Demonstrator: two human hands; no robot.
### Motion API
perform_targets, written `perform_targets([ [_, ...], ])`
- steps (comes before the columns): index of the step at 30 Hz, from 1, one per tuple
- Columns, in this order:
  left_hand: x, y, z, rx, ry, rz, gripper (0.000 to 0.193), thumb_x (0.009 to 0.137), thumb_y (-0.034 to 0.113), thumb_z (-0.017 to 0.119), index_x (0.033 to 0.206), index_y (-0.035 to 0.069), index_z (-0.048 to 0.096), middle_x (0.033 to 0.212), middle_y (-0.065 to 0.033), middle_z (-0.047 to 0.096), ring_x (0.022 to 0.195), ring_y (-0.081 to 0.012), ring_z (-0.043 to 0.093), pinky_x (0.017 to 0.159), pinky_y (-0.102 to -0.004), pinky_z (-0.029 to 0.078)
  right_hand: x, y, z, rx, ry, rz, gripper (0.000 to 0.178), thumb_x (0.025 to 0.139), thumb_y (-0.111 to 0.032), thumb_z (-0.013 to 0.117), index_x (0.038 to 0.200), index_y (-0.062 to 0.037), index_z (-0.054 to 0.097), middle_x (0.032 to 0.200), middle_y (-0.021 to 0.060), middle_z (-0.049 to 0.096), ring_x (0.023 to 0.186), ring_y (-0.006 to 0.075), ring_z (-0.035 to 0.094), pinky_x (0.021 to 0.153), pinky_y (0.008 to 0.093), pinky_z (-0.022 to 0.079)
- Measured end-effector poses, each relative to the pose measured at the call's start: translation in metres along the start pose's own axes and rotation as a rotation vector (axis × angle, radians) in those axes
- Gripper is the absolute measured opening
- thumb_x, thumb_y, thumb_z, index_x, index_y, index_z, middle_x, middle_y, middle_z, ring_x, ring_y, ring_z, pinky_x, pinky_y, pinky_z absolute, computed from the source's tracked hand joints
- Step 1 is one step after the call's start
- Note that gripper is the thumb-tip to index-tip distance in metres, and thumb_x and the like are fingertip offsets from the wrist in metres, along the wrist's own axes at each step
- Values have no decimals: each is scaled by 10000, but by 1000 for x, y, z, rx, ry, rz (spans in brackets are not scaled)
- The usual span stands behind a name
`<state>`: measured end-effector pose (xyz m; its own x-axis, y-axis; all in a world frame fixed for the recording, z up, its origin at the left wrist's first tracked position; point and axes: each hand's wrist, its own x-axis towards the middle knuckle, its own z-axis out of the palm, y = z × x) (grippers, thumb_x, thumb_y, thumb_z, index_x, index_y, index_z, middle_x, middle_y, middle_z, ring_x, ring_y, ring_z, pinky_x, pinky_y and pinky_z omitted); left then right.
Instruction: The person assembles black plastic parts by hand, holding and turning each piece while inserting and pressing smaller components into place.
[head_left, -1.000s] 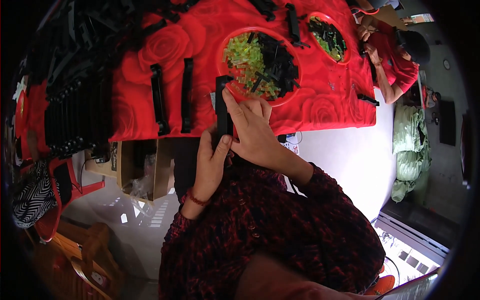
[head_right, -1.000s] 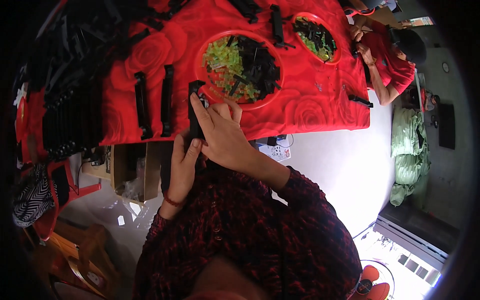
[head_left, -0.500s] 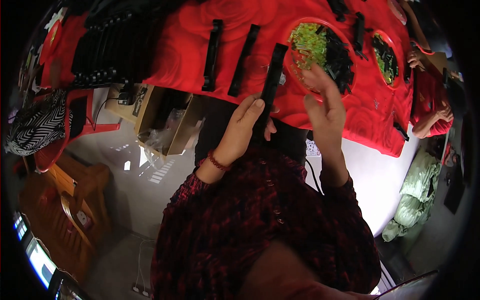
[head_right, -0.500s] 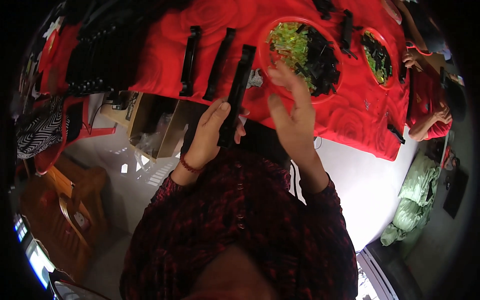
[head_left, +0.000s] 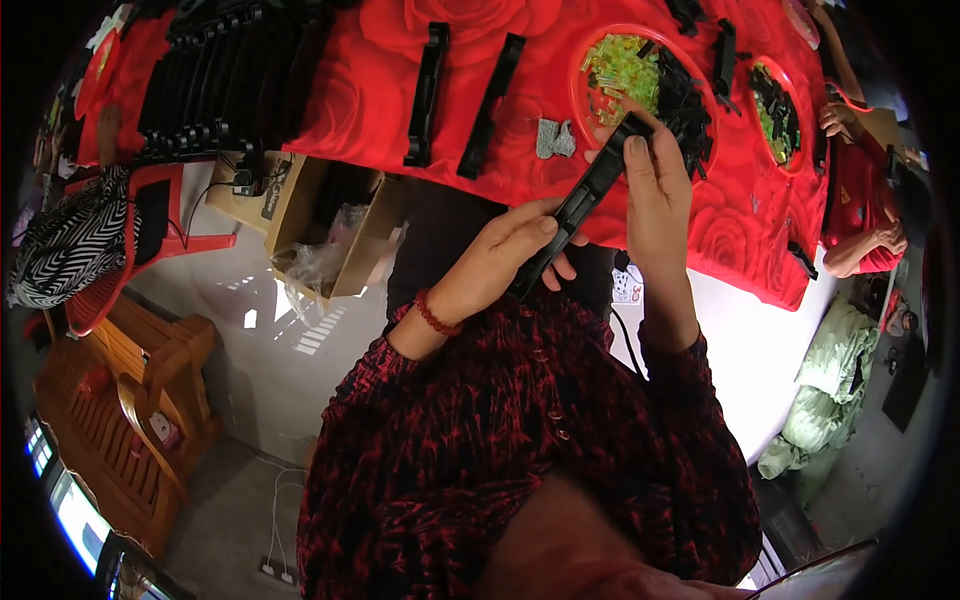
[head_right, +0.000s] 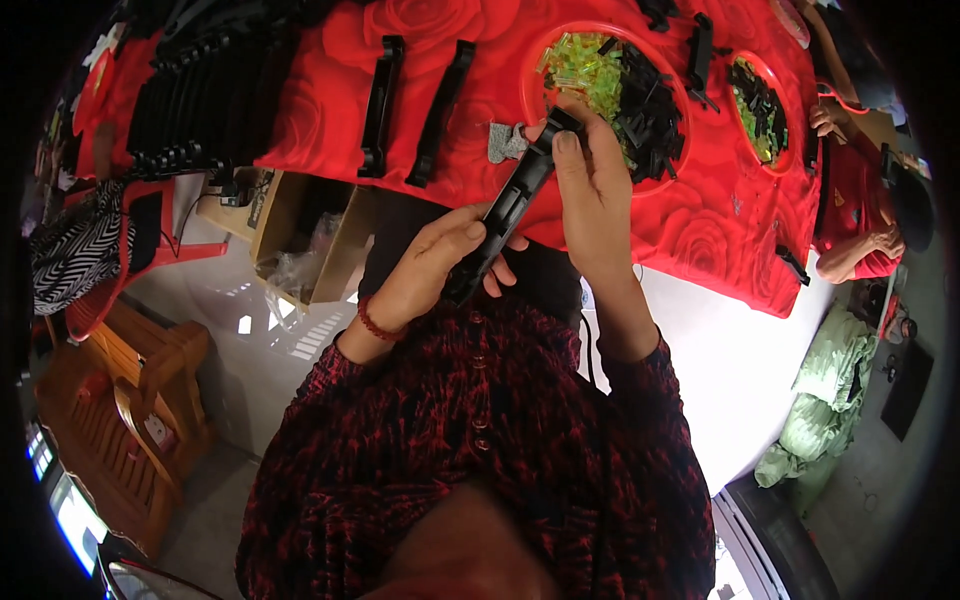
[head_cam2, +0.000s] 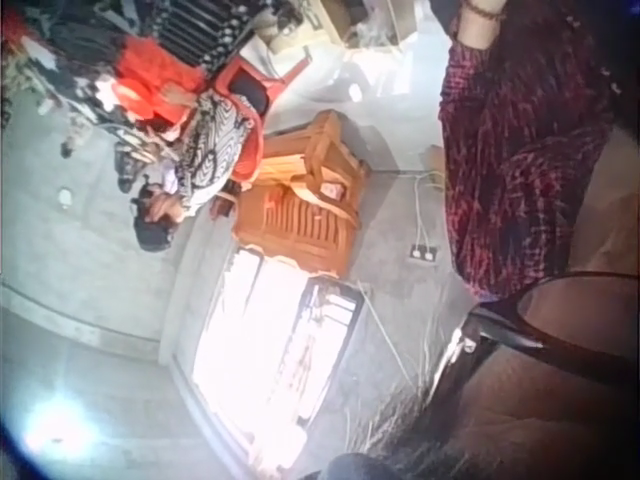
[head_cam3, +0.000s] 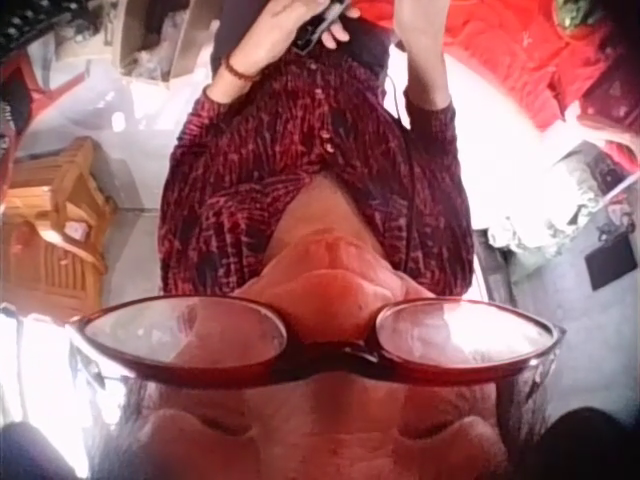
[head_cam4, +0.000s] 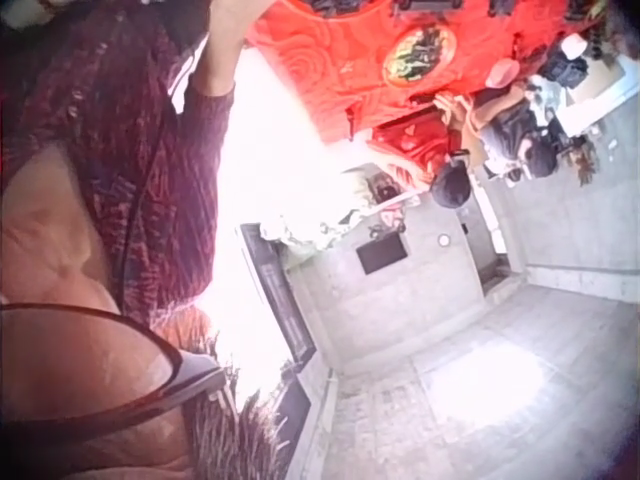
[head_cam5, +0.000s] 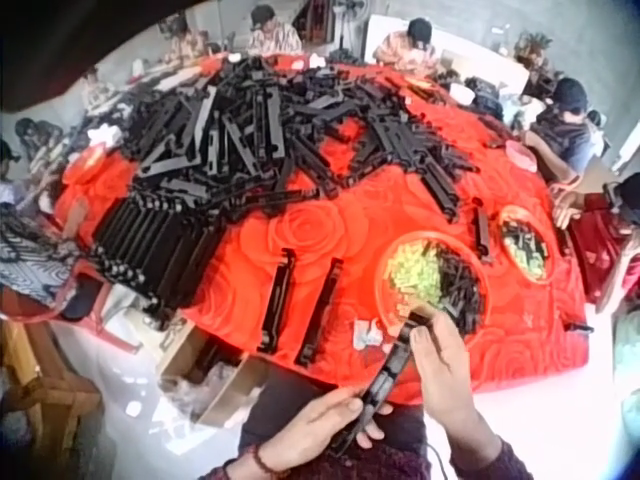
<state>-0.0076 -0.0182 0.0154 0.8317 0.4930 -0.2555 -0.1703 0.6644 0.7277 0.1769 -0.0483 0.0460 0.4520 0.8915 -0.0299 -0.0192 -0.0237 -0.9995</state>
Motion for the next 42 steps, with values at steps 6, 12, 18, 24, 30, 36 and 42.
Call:
perform_targets([
  [6, 4, 5, 7, 308, 118, -52, 297, 1052, 227, 480, 1185, -26, 557, 967, -86, 672, 742, -120, 650, 690, -250, 530, -4, -1, 2, -94, -22, -55, 350, 1057, -189, 466, 1353, -5, 505, 1077, 77, 668, 1006, 105, 596, 915, 252, 459],
  [12, 5, 3, 11, 299, 210, -17, 250, 1038, 222, 523, 1039, -21, 584, 863, -62, 665, 723, -103, 637, 672, -236, 521, -7, -8, 5, -236, -33, -114, 306, 1050, -150, 476, 1309, 8, 523, 1070, 59, 642, 1007, 104, 569, 930, 246, 432],
  [18, 3, -3, 12, 286, 264, 1, 240, 1020, 217, 560, 1004, -20, 591, 857, -67, 664, 708, -100, 626, 665, -235, 522, -11, -7, 7, -294, -51, -202, 296, 1047, -142, 472, 1301, -4, 532, 1070, 63, 642, 1019, 109, 561, 937, 247, 418],
  [24, 7, -10, 10, 217, 264, -66, 229, 1024, 204, 544, 1013, -20, 594, 864, -70, 667, 723, -107, 635, 679, -244, 528, -14, 3, 6, -308, -25, -189, 292, 1042, -135, 483, 1295, 2, 537, 1093, 65, 622, 1019, 111, 562, 916, 246, 432],
  [30, 6, -20, 10, 132, 228, 27, 276, 1012, 249, 571, 1014, -20, 632, 818, -35, 658, 712, -70, 624, 663, -227, 524, -14, -9, 9, -341, -88, -200, 260, 1034, -120, 499, 1269, -20, 545, 1095, 78, 572, 990, 141, 560, 896, 270, 444],
  [36, 8, -20, 12, 0, 207, 9, 289, 1013, 273, 581, 1019, -12, 628, 835, -28, 656, 695, -77, 615, 656, -223, 511, -15, -17, 15, -290, -103, -194, 259, 1032, -117, 489, 1266, -18, 541, 1089, 87, 570, 996, 153, 567, 895, 275, 447],
  [42, 1, -17, 8, 191, 216, 15, 261, 1027, 238, 551, 1098, -7, 605, 902, -68, 678, 762, -91, 636, 686, -229, 526, -18, -18, 17, -303, -107, -169, 240, 1028, -89, 483, 1248, -14, 541, 1080, 85, 560, 979, 150, 558, 883, 269, 446],
])
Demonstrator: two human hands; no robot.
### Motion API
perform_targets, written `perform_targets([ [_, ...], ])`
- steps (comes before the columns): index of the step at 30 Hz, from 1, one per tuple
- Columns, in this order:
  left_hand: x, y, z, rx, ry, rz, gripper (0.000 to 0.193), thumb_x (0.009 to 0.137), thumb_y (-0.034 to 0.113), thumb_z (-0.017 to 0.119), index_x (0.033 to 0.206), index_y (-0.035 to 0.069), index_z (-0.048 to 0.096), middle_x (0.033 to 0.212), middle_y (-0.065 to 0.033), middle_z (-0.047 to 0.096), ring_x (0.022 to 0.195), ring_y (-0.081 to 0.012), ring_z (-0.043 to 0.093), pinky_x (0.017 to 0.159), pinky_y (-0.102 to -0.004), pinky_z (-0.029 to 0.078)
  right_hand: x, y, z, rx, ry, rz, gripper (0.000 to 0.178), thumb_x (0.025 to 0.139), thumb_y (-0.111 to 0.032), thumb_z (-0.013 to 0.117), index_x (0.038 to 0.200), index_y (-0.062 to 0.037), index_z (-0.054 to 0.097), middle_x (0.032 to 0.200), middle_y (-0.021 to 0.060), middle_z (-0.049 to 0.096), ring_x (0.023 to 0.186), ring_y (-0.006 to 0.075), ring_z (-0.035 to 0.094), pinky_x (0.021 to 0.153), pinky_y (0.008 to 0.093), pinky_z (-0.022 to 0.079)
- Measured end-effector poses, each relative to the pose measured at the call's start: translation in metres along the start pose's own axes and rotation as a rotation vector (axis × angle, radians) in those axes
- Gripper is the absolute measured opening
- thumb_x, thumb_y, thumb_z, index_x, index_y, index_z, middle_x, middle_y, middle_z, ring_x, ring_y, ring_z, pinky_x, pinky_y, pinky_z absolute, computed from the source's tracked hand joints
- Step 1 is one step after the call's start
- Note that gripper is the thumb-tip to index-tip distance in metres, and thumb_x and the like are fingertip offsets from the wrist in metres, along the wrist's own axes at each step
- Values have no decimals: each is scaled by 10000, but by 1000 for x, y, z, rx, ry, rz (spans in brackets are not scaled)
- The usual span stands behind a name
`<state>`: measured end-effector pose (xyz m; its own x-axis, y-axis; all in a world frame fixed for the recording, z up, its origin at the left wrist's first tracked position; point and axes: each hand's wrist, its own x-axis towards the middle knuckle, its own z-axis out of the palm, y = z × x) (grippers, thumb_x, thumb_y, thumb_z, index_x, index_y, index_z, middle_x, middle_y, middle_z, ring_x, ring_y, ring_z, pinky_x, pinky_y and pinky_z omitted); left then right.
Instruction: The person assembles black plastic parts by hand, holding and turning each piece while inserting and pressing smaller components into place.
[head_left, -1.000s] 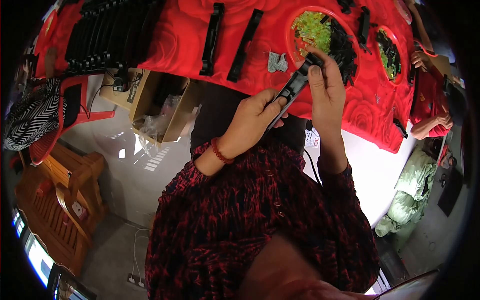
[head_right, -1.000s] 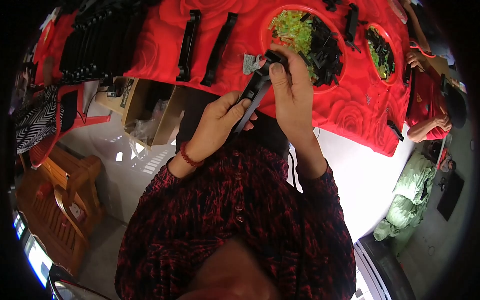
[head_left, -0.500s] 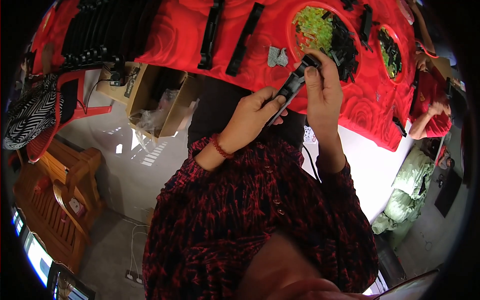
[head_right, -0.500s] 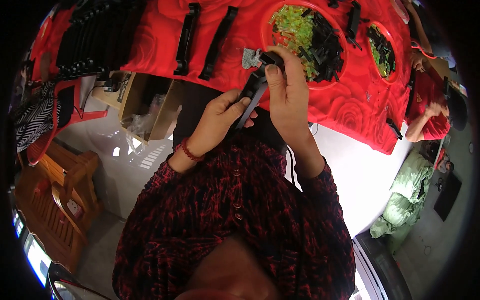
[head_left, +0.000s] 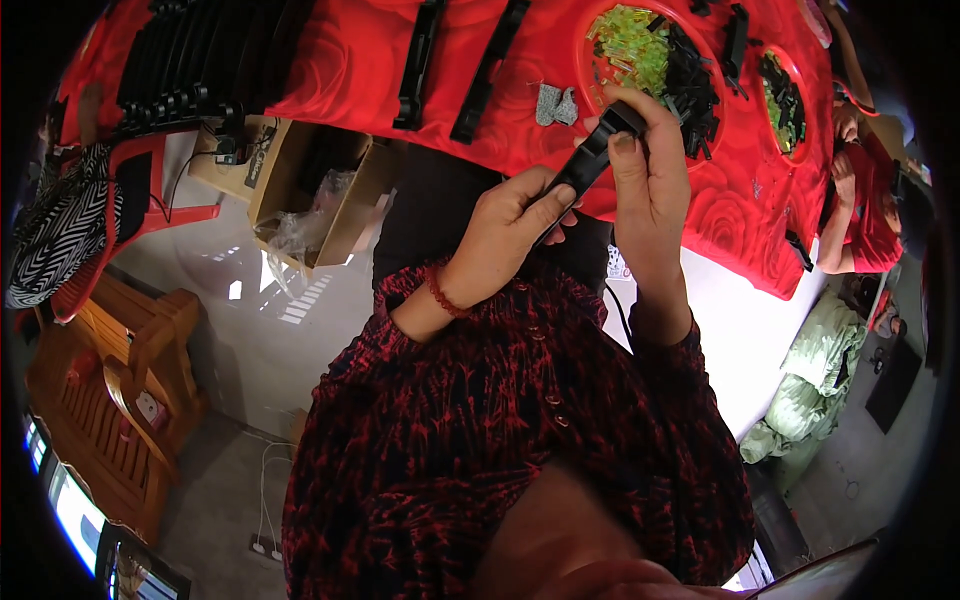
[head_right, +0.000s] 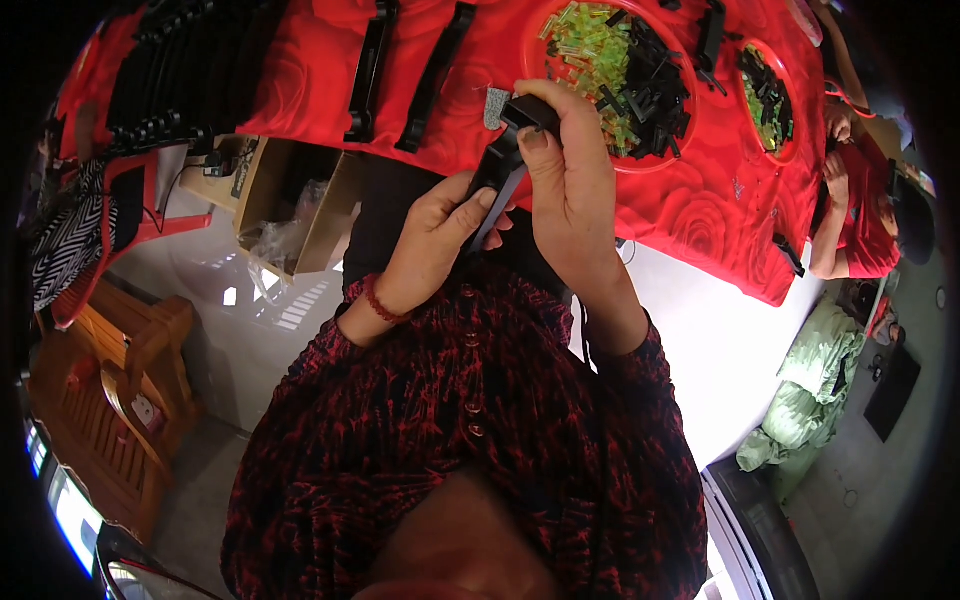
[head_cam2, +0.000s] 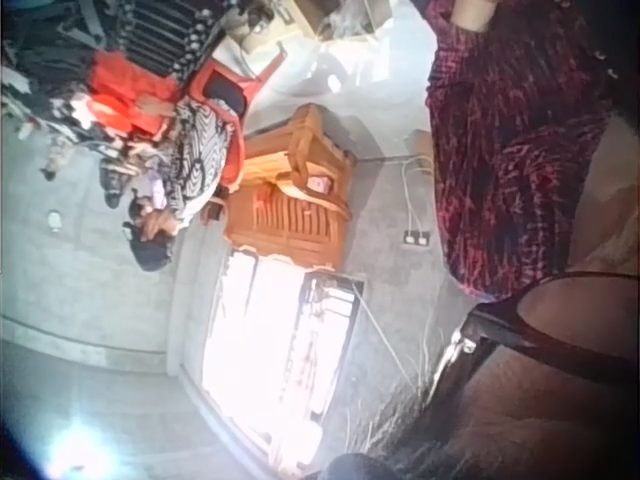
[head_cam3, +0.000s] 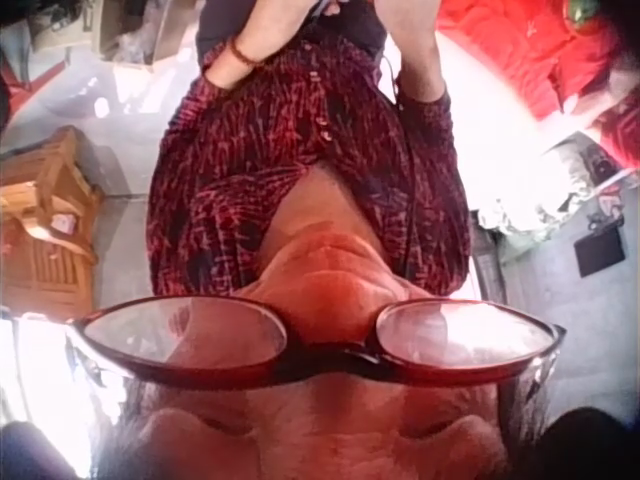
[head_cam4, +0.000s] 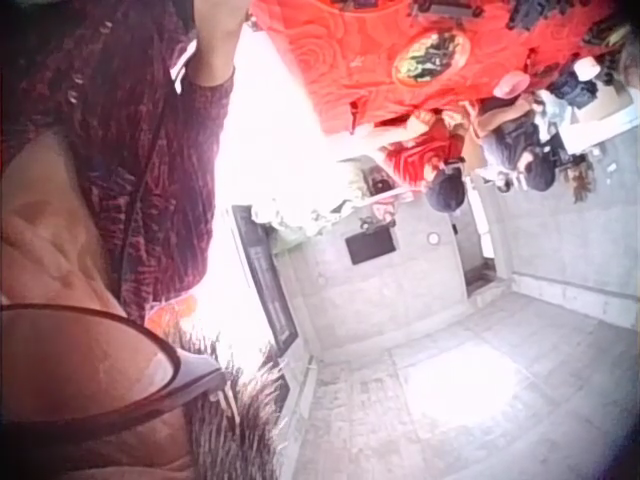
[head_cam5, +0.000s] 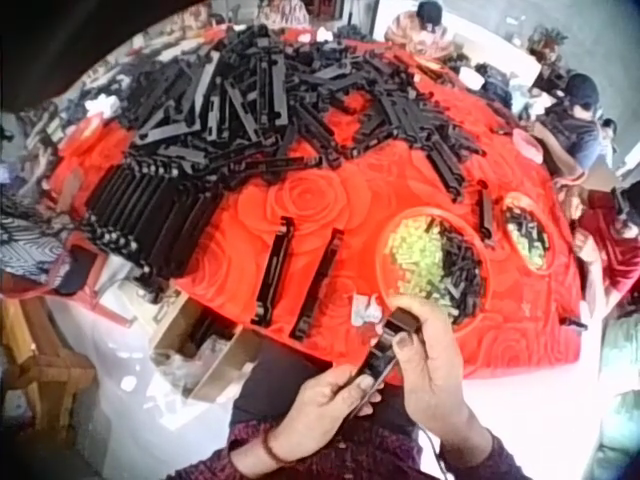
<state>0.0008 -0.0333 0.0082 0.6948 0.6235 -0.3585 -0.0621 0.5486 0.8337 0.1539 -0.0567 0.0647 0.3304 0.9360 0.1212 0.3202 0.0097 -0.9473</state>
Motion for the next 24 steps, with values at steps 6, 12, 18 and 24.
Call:
perform_targets([
  [6, -4, 1, 4, 184, 87, 77, 260, 1024, 237, 559, 991, -12, 625, 813, -46, 667, 693, -81, 625, 623, -225, 510, -5, 10, 4, 16, 24, -25, 266, 1043, -124, 464, 1275, -8, 526, 1091, 96, 581, 966, 156, 597, 875, 281, 482],
  [12, -5, -3, 10, 150, 119, 24, 297, 1004, 258, 594, 905, -19, 636, 687, -50, 640, 602, -83, 611, 558, -245, 496, -13, 18, 0, -102, 8, 0, 289, 1052, -139, 450, 1299, -5, 518, 1120, 85, 581, 996, 152, 619, 872, 295, 510],
  [18, 9, -9, -5, -39, -107, -98, 316, 1049, 257, 500, 1113, -28, 623, 873, -75, 694, 733, -103, 661, 682, -234, 529, 0, 18, -2, -117, 37, 13, 237, 1025, -107, 501, 1233, -12, 563, 1060, 72, 604, 945, 128, 571, 858, 254, 448],
  [24, 7, 2, -19, -280, -224, -184, 613, 1057, 489, 338, 1360, -21, 495, 1107, -154, 668, 840, -173, 679, 766, -309, 568, 9, 28, -10, 102, 89, 128, 227, 1016, -101, 521, 1205, -2, 600, 981, 41, 624, 931, 110, 577, 853, 249, 454],
])
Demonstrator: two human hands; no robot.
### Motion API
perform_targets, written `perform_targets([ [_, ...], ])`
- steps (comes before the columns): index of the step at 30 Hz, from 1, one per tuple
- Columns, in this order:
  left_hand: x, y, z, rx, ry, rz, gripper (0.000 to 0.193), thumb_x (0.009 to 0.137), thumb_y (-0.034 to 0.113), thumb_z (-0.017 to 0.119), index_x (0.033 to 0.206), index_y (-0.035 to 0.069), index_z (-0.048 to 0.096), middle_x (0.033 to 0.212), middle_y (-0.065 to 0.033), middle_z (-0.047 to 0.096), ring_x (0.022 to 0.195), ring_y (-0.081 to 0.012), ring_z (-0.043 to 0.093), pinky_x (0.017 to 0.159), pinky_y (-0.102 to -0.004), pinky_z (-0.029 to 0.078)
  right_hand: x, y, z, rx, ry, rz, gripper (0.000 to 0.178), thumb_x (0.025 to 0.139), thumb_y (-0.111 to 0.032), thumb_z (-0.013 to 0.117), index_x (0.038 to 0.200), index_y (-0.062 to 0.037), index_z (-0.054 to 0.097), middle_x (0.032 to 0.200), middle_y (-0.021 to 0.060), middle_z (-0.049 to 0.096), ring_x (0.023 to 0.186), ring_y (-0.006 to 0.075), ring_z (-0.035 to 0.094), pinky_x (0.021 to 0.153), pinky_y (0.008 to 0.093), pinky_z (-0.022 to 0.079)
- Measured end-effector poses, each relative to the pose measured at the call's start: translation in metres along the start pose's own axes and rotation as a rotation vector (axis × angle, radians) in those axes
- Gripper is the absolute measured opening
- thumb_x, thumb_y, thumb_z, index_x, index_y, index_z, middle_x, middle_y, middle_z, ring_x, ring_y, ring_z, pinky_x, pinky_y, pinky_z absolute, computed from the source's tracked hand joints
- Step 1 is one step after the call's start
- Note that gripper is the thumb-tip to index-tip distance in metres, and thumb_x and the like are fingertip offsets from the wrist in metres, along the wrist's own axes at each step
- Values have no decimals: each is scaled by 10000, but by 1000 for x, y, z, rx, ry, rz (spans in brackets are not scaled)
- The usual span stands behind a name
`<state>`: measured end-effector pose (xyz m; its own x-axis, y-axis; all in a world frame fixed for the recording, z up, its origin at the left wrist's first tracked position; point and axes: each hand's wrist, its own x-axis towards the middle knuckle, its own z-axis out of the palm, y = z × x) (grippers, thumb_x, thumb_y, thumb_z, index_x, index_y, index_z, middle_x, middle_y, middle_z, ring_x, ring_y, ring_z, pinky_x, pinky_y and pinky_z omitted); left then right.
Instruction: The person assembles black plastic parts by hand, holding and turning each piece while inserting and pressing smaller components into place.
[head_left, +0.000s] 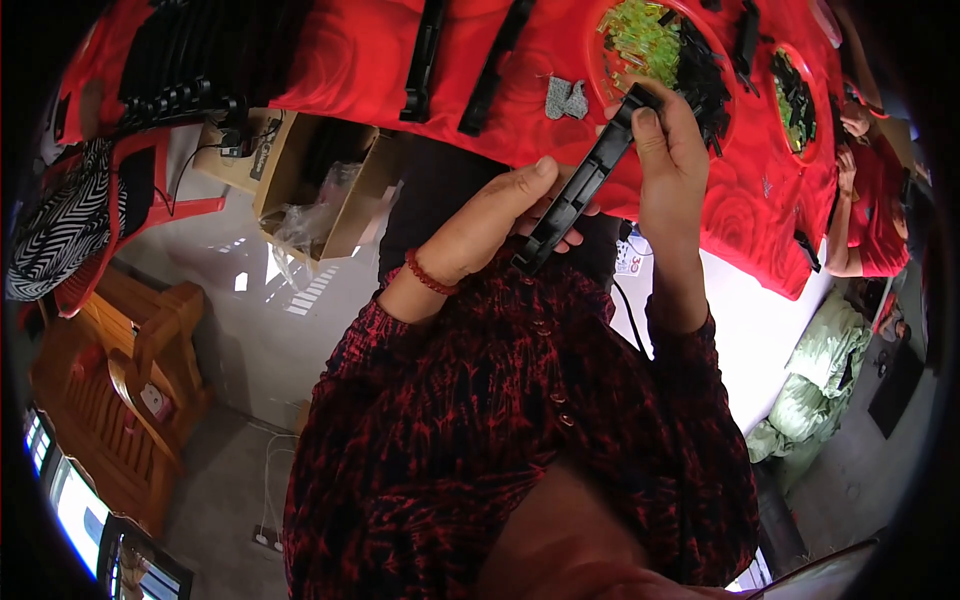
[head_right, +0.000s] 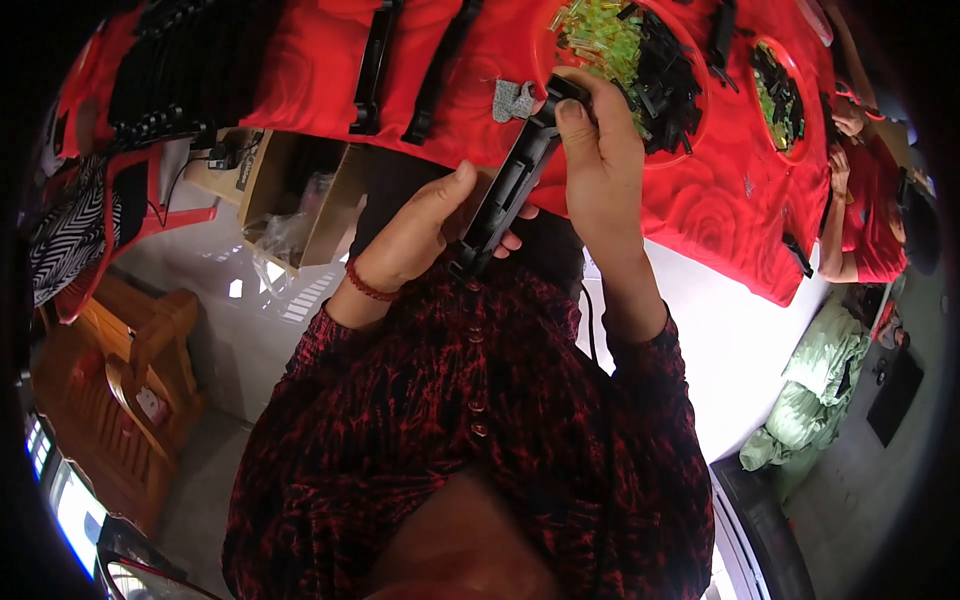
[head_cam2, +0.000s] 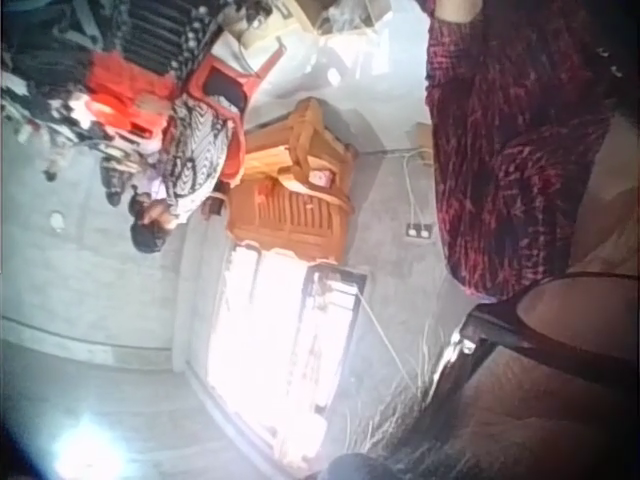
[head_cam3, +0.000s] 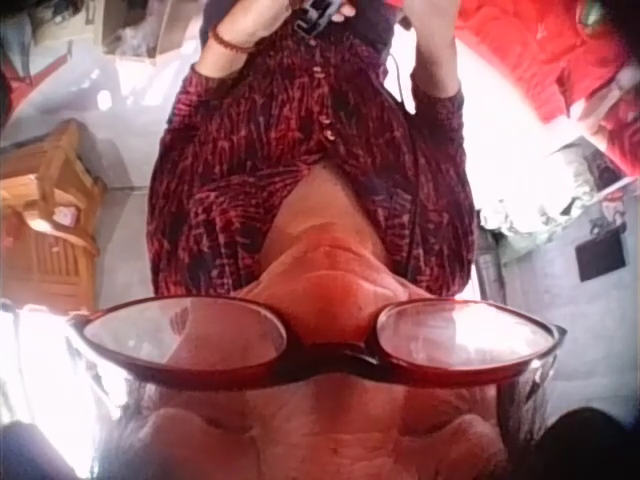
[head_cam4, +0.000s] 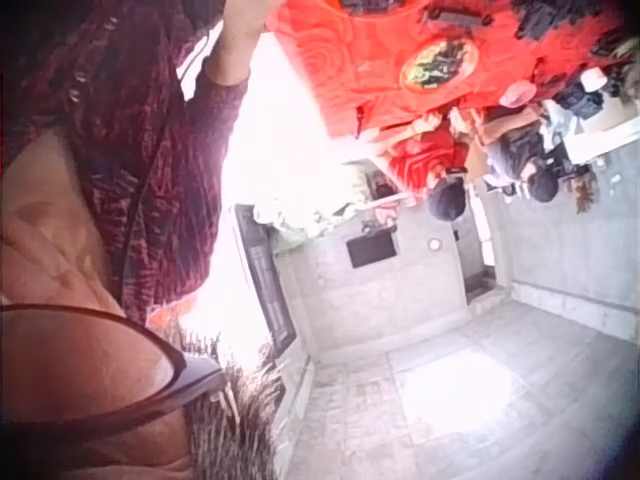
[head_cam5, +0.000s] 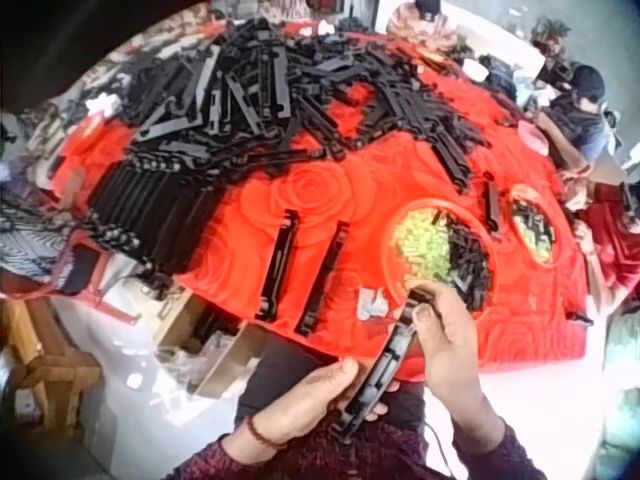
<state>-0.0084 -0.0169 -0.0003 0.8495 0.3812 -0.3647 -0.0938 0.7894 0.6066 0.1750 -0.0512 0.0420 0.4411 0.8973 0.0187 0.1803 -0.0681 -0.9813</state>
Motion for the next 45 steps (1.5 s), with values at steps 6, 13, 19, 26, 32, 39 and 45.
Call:
perform_targets([
  [6, -5, 1, -2, -91, -20, -91, 586, 1061, 464, 356, 1365, -18, 495, 1021, -120, 670, 790, -150, 670, 702, -286, 565, 3, 3, 1, -132, 31, -51, 233, 1007, -105, 543, 1196, 19, 601, 964, 42, 618, 899, 104, 571, 839, 246, 458],
  [13, 3, -4, -1, 26, 160, 58, 459, 1072, 419, 365, 1159, 19, 573, 908, -81, 652, 664, -113, 587, 593, -251, 484, -5, 3, 8, -411, 165, -344, 466, 877, -64, 681, 1311, -17, 519, 1105, 75, 618, 1026, 206, 545, 881, 324, 408],
  [19, 8, -18, -8, 217, 303, 203, 426, 1069, 409, 394, 1050, 25, 579, 861, -46, 615, 708, -108, 563, 631, -245, 459, -23, -20, 24, -888, -227, -448, 859, 710, -78, 762, 1466, -8, 361, 1214, 79, 615, 1225, 299, 457, 1118, 518, 210],
  [26, 5, -18, 4, 578, 514, 337, 484, 1056, 391, 427, 1253, -30, 562, 1042, -217, 596, 967, -331, 610, 836, -379, 485, -26, -22, 30, -950, -252, -348, 898, 741, -86, 738, 1503, 28, 278, 1235, 159, 554, 1233, 330, 455, 1112, 522, 216],
  [32, 3, -10, 13, 861, 601, 483, 486, 1049, 348, 427, 1339, -33, 506, 1094, -270, 581, 1036, -423, 595, 868, -440, 482, -25, -13, 38, -897, -260, -339, 947, 761, -129, 710, 1533, 29, 185, 1205, 184, 566, 1204, 332, 454, 1107, 558, 189],
  [39, -1, -3, 12, 765, 501, 388, 569, 1047, 397, 431, 1412, -40, 429, 1100, -248, 587, 995, -371, 615, 850, -422, 492, -20, -16, 38, -920, -165, -327, 994, 747, -115, 729, 1538, 41, 147, 1104, 160, 632, 1220, 319, 454, 1116, 544, 149],
  [45, -6, 1, 18, 478, 432, 175, 477, 1031, 460, 476, 1101, -5, 554, 706, -58, 543, 562, -109, 551, 507, -278, 447, -18, -8, 36, -848, -106, -356, 1049, 731, -126, 760, 1542, 40, 116, 1102, 153, 648, 1233, 310, 450, 1121, 532, 119],
])
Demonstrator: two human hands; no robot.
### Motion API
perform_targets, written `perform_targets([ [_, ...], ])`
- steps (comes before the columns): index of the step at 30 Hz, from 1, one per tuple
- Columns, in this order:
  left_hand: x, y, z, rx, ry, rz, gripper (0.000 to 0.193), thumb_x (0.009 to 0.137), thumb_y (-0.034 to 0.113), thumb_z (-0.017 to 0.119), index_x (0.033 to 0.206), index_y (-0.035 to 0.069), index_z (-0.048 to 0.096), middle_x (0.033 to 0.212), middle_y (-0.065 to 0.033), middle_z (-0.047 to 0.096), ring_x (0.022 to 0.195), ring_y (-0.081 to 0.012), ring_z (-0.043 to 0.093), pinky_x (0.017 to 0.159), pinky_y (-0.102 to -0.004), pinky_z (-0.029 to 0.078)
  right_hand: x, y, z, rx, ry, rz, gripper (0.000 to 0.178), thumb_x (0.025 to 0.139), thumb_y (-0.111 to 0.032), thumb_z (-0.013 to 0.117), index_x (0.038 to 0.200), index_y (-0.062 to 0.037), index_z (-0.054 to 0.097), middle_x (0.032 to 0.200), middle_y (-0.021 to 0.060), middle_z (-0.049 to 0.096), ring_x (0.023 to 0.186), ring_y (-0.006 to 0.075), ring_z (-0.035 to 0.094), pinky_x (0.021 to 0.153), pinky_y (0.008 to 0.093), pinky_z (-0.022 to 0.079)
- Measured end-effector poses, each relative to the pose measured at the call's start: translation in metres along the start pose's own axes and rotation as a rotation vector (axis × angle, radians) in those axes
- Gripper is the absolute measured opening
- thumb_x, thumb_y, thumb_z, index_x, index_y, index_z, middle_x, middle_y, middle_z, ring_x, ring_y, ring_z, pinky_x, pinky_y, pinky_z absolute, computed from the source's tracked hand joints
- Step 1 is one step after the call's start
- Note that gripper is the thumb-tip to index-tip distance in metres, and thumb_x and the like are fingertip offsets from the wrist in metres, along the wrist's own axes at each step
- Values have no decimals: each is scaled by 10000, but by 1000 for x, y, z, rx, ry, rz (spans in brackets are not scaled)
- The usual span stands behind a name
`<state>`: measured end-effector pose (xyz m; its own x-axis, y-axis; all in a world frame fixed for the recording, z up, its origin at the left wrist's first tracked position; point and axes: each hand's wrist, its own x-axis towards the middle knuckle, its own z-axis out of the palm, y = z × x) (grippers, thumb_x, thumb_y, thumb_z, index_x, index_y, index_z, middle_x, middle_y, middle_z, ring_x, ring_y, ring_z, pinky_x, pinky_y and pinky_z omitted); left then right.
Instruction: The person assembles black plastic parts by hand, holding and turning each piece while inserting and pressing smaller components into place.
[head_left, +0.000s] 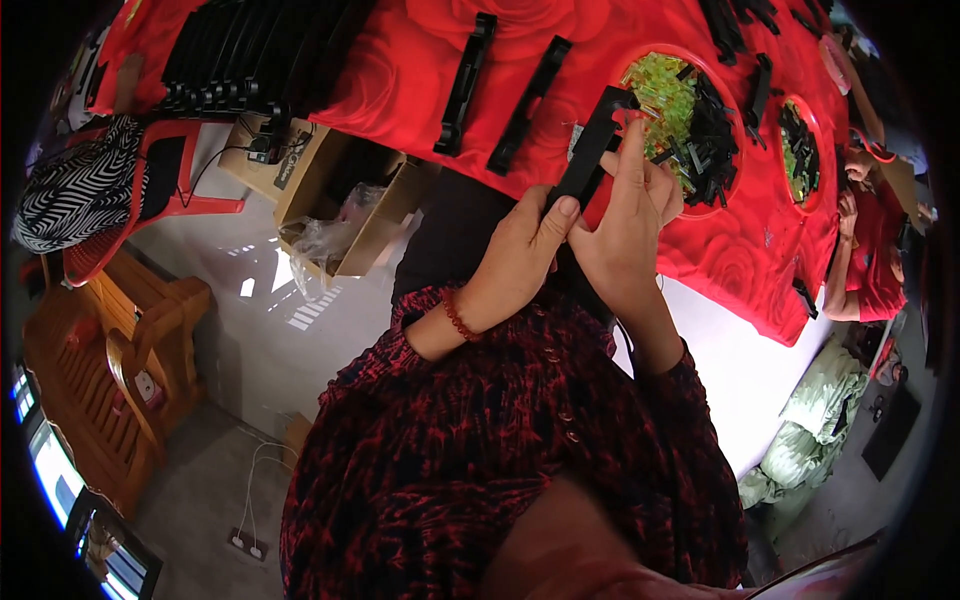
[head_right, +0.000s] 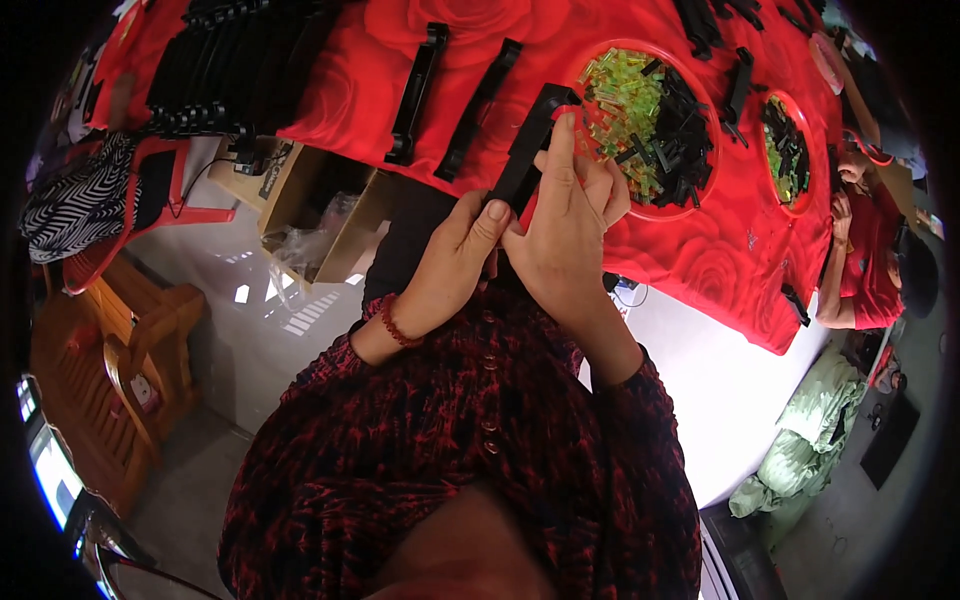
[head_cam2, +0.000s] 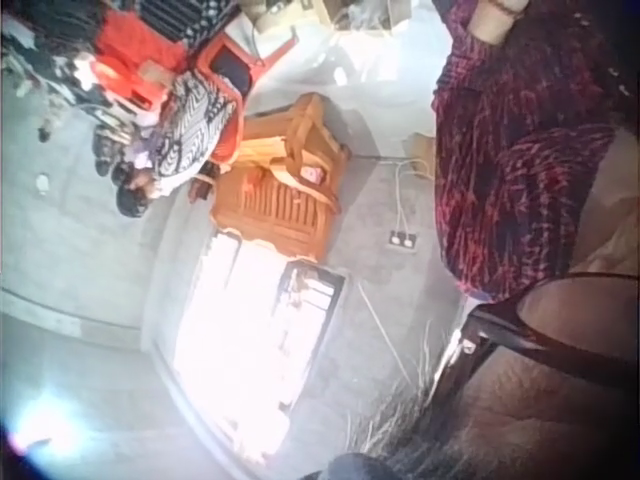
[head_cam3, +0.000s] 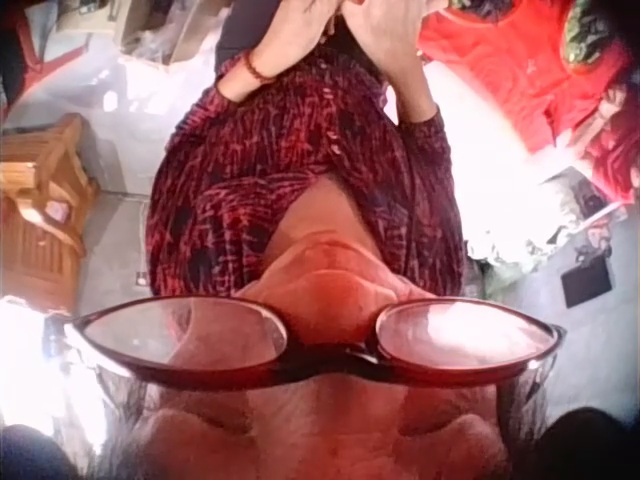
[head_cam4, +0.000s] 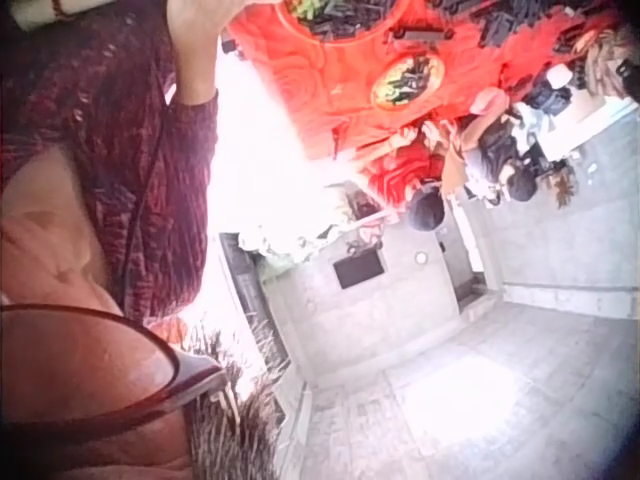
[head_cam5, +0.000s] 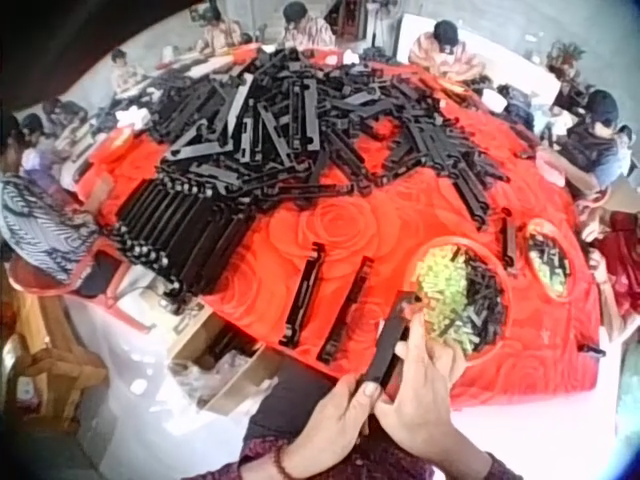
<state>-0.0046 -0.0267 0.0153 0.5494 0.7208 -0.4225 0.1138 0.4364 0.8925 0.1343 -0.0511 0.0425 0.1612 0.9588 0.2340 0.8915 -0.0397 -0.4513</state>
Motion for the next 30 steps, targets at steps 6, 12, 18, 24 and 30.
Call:
perform_targets([
  [6, -1, -3, 4, -27, 47, 68, 447, 1029, 450, 491, 989, 7, 537, 687, -43, 537, 557, -99, 523, 502, -264, 419, -5, 5, 4, 14, 37, 24, 1097, 699, -141, 795, 1547, 24, 118, 1117, 143, 651, 1245, 304, 405, 1102, 517, 136],
  [12, 1, -6, 6, -142, 5, 21, 439, 1021, 426, 525, 1055, -11, 550, 736, -27, 546, 560, -65, 498, 495, -243, 407, -7, 8, 2, 53, 4, 98, 1098, 679, -137, 807, 1544, 8, 147, 1139, 115, 662, 1238, 291, 371, 1065, 490, 166],
  [18, 3, -11, 7, -179, 11, 36, 466, 1015, 392, 550, 1249, -6, 486, 791, -1, 547, 573, -40, 493, 456, -192, 376, -12, 6, -1, 59, 30, 138, 1071, 674, -149, 817, 1534, 4, 198, 1141, 113, 674, 1220, 288, 362, 1057, 470, 174],
  [24, -1, -12, 4, -246, 48, 5, 632, 986, 353, 614, 1406, -7, 308, 782, -17, 548, 564, -58, 498, 456, -204, 386, -18, 5, 4, 69, 68, 128, 1041, 668, -167, 833, 1521, 0, 261, 1124, 121, 655, 1183, 320, 374, 1059, 480, 198],
  [30, -4, -18, -2, -292, 0, -18, 714, 973, 406, 622, 1437, 4, 258, 742, -17, 518, 532, -66, 466, 452, -218, 368, -23, 4, 6, 8, 98, 44, 1021, 681, -176, 837, 1513, 11, 275, 1095, 99, 629, 1155, 312, 391, 1039, 488, 224],
])
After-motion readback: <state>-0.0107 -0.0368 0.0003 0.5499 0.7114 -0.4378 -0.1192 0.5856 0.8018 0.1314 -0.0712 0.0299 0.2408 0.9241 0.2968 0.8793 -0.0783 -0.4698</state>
